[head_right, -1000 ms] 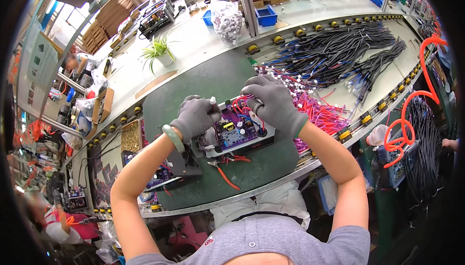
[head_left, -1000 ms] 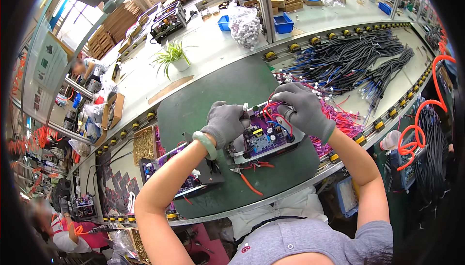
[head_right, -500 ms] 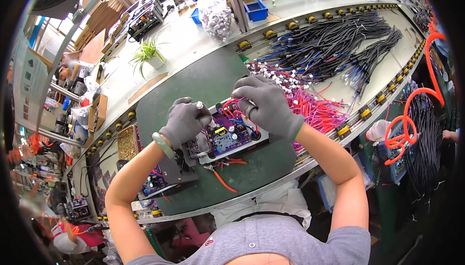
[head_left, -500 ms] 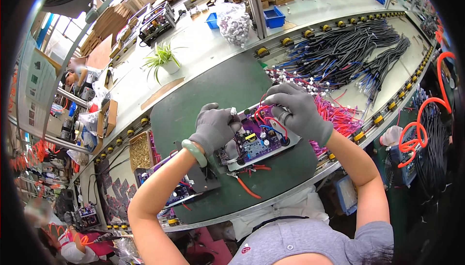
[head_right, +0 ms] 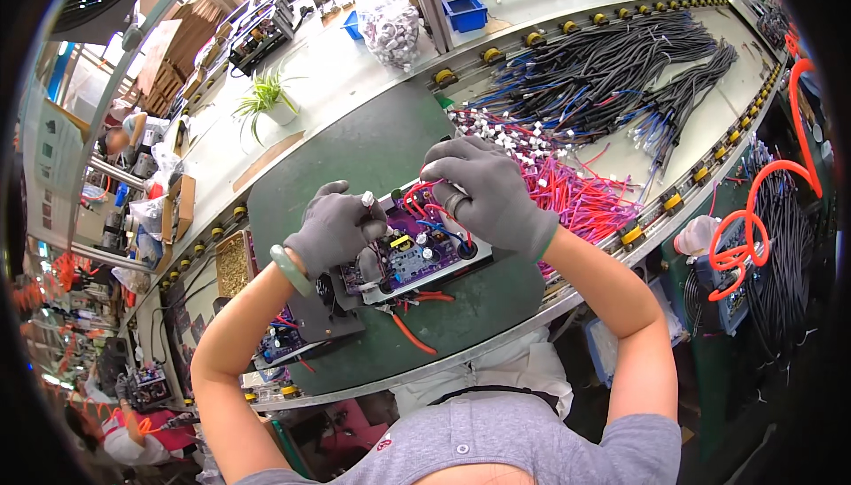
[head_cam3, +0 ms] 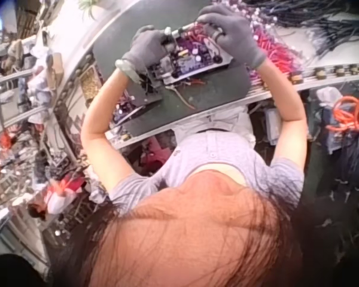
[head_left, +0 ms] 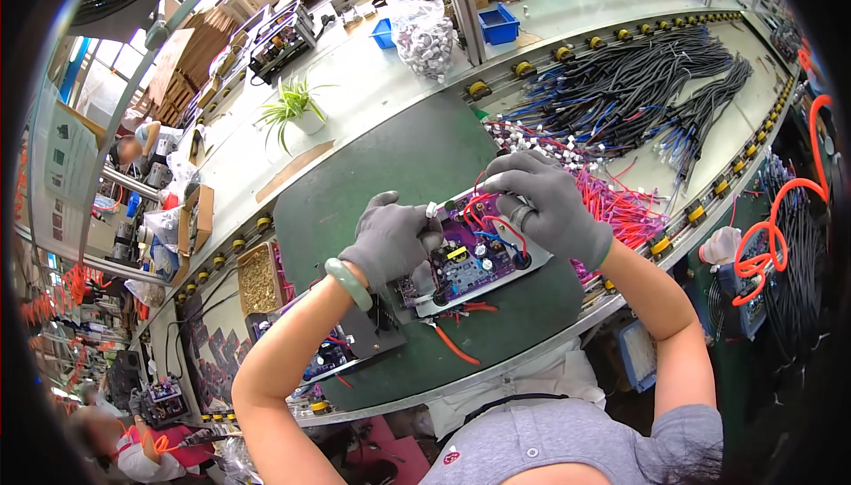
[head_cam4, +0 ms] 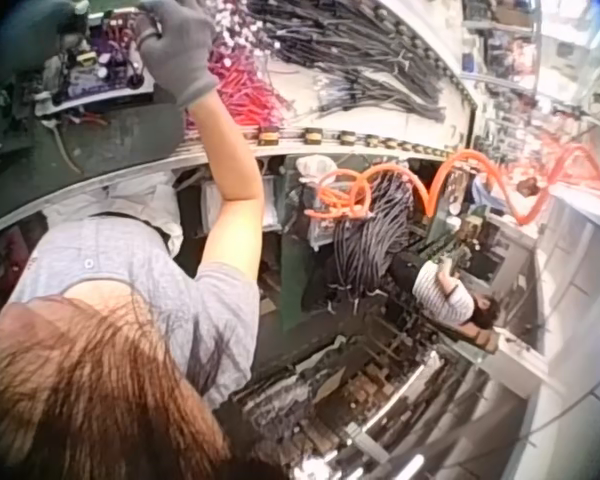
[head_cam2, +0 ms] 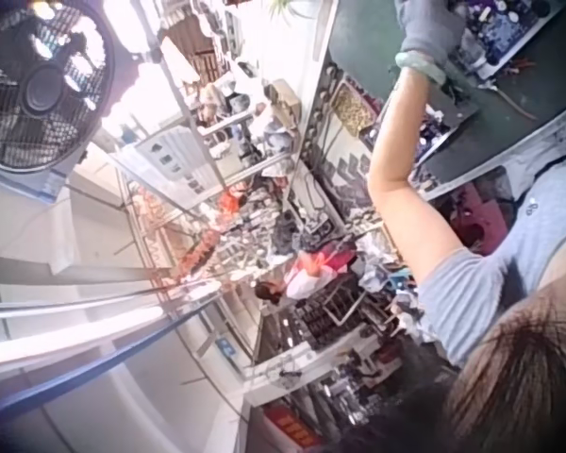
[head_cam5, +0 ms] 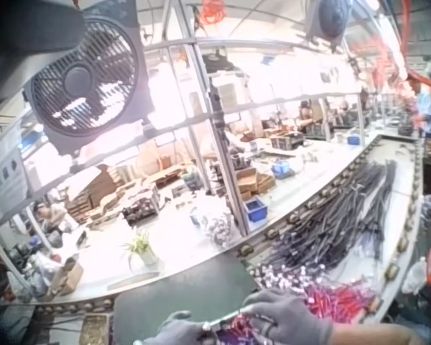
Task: The person assembles electronic components on a workbench, using a pneumatic screwdriver to secure parts and pliers to strip and connect wires. They handle circuit boards, wires, and small electronic modules, organizing them on the table while working.
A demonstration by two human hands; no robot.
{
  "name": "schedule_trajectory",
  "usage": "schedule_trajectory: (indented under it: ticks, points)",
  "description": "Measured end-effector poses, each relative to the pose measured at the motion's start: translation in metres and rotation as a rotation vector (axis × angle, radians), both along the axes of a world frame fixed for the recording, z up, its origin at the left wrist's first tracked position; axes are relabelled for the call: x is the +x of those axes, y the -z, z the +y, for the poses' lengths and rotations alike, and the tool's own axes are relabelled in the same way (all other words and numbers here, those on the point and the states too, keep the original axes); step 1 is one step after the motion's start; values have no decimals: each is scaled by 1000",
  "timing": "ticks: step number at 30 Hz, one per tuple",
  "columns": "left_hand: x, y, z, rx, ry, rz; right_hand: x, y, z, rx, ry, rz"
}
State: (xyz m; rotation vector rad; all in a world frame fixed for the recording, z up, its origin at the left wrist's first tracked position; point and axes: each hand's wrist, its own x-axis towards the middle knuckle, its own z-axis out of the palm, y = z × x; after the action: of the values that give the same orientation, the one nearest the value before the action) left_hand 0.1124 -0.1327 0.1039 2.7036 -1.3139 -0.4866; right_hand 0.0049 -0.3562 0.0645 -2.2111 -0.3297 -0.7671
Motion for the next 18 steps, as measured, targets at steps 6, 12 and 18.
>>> schedule_trajectory:
  ticks: [6, 12, 18]
  points:
    - [25, -18, -23, 425, 90, 0, 0, 2, 1, -33, 21, 2]
    - [32, -4, -10, 136, -123, 122, 1, 1, 4, -43, 52, 16]
    - [11, 5, 17, -571, -185, 158, -5, -17, 4, -330, 65, 106]
